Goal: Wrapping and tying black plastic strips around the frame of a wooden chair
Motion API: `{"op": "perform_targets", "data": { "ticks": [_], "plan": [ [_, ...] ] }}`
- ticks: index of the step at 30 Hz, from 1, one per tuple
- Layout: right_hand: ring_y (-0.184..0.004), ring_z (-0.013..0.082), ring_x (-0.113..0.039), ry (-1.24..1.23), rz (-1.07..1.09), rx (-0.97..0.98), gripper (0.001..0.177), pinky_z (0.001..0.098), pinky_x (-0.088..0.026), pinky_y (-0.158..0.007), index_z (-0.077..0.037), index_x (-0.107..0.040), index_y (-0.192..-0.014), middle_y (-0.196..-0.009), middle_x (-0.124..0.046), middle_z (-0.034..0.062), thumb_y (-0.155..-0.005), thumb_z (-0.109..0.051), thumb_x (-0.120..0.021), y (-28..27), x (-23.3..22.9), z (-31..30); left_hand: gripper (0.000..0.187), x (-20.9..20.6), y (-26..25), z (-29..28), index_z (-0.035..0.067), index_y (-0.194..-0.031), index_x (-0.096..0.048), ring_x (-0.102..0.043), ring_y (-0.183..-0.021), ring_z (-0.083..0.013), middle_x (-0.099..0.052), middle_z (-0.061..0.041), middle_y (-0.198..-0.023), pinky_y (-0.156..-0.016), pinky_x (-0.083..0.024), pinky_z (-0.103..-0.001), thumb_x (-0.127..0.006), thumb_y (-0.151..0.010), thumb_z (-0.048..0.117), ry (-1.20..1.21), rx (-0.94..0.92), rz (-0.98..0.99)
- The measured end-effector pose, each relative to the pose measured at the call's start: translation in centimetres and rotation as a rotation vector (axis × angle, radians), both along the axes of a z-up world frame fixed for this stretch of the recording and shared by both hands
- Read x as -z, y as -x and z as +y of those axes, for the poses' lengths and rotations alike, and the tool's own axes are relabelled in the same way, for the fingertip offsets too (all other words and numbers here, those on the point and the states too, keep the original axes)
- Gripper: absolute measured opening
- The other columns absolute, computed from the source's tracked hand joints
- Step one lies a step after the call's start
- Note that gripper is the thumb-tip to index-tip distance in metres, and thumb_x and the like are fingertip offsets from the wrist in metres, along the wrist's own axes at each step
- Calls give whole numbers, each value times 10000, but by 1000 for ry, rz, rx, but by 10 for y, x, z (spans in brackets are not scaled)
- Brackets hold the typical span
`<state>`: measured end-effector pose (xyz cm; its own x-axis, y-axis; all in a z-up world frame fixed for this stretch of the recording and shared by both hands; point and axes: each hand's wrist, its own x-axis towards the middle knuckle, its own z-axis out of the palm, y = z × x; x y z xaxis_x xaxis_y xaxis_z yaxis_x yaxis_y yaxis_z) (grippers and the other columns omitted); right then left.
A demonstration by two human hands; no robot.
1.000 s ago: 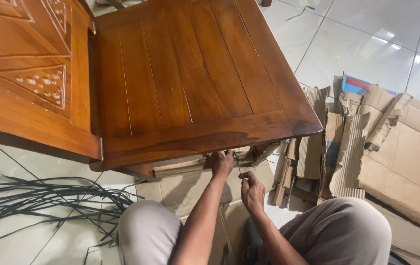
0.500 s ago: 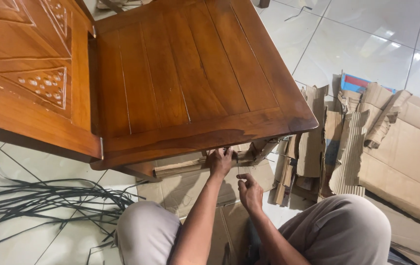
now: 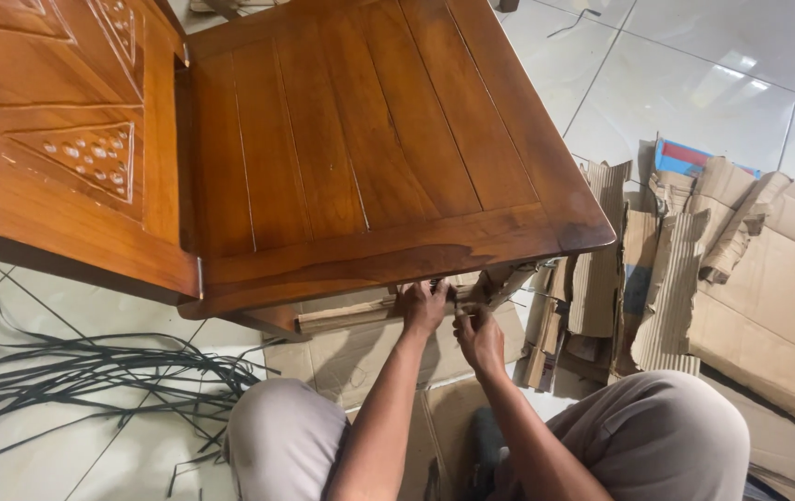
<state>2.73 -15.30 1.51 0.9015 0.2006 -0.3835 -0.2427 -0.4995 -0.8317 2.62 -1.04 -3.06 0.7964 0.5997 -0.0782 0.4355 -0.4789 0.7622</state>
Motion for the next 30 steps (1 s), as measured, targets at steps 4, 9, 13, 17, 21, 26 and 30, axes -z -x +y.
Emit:
{"op": "perform_targets", "data": {
  "ticks": [4,9,13,17,21,26,30],
  "plan": [
    [-1016,342,-730,143,34,-25,470,513,-543,-915,-163,-690,-1237,-906,-783,94,-967,-533,-586,-1,1,-2,402,-10,5,-1,60,-951,-758,-705,-1063,-412,-766,-200,-938,-1054,-429,-522,-641,-930,444,42,-57,6],
    [-1137,406,-674,182,-53,-91,366,545,-503,-1001,-242,-711,-1228,-1056,-776,135,-969,-470,-591,-6,9,-4,437,-6,-2,-1,80,-891,-771,-727,-1055,-359,-780,-157,-920,-1057,-438,-475,-603,-932,481,31,-69,75],
    [-1110,390,-694,188,-96,-145,301,538,-510,-995,-240,-713,-1195,-1014,-795,97,-981,-384,-559,-4,3,-1,417,-35,-4,-5,80,-888,-766,-732,-1054,-350,-783,-156,-932,-1045,-442,-483,-589,-919,457,50,-76,127],
    [-1073,433,-697,223,-194,-194,279,562,-509,-987,-176,-709,-1154,-1042,-789,146,-996,-324,-534,-1,0,0,428,-32,-10,-8,62,-862,-767,-739,-1052,-371,-787,-164,-921,-1087,-389,-503,-557,-896,433,50,-115,180],
    [-1115,421,-685,189,-138,-154,290,563,-499,-1007,-190,-684,-1180,-1071,-788,128,-996,-335,-513,9,-4,-4,462,-62,-8,-16,-4,-886,-783,-737,-1059,-379,-789,-190,-916,-1099,-382,-514,-561,-890,402,70,-166,218],
    [-1125,403,-688,186,-66,-150,296,539,-503,-1019,-227,-683,-1188,-1069,-791,113,-1000,-379,-510,4,5,-7,420,-39,-9,-2,35,-887,-770,-726,-1068,-379,-779,-180,-944,-1025,-468,-512,-598,-871,418,102,-148,179],
    [-1098,387,-699,106,43,-88,278,507,-518,-995,-268,-727,-1160,-991,-796,114,-999,-377,-529,10,-3,-10,333,0,0,12,253,-725,-742,-756,-879,-217,-767,69,-780,-835,-560,-366,-673,-804,569,293,-113,120]
  ]
}}
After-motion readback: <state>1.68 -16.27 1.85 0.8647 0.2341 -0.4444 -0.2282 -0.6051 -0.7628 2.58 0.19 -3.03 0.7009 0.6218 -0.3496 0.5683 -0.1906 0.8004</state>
